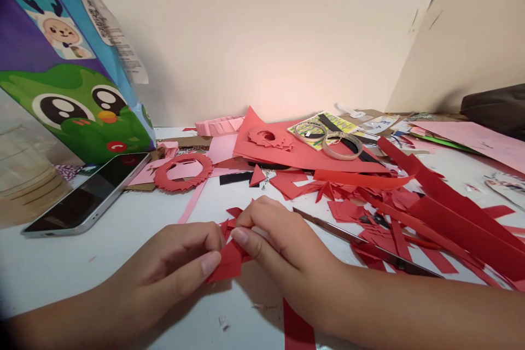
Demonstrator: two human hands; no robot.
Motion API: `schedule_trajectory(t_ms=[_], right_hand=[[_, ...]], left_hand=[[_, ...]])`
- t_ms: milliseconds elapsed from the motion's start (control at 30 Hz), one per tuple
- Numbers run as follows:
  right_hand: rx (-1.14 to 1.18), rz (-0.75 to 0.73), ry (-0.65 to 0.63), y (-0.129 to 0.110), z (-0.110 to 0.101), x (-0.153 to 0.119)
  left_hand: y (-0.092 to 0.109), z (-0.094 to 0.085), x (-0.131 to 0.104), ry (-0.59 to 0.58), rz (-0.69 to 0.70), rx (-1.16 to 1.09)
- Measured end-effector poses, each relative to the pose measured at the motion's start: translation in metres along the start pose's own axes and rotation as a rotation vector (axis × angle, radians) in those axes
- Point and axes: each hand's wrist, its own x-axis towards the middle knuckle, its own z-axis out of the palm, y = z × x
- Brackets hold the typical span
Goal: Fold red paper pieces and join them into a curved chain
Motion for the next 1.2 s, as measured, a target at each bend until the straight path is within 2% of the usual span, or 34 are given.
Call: schedule_trajectory(t_ms=[100,167,267,333,467,733,900,1200], right_hand=[[-0.05,-0.079,-0.044,0.0,0.001,0.0],[-0.074,-0.11,-0.011,0.002,0.001,-0.001],[-0.178,-0.241,0.182,0.004,0.001,-0.004],[-0.266,-0.358,0.264,0.003,0.001,-0.007],[-0.384,-0.46,0.215,0.0,0.0,-0.008],[-0.374,-0.368,0.19,0.002,0.001,0.0],[-0.283,-0.33,0.133,0.003,-0.001,0.002],[-0.174,-0.294,0.101,0.007,-0.003,0.004]], left_hand=[[0.003,0.0,0.001,-0.045,0.026,0.092],[0.004,0.001,0.002,-0.05,0.036,0.13],[0.003,0.001,0.005,0.041,0.002,0.118],[0.001,0.001,0.007,0.123,-0.029,0.082],[-0.004,-0.002,0.009,0.207,-0.042,-0.043],[0.002,-0.003,0.013,0.214,-0.003,-0.334],[0.005,-0.003,0.013,0.228,0.012,-0.216],[0.002,-0.005,0.011,0.151,0.0,-0.052]])
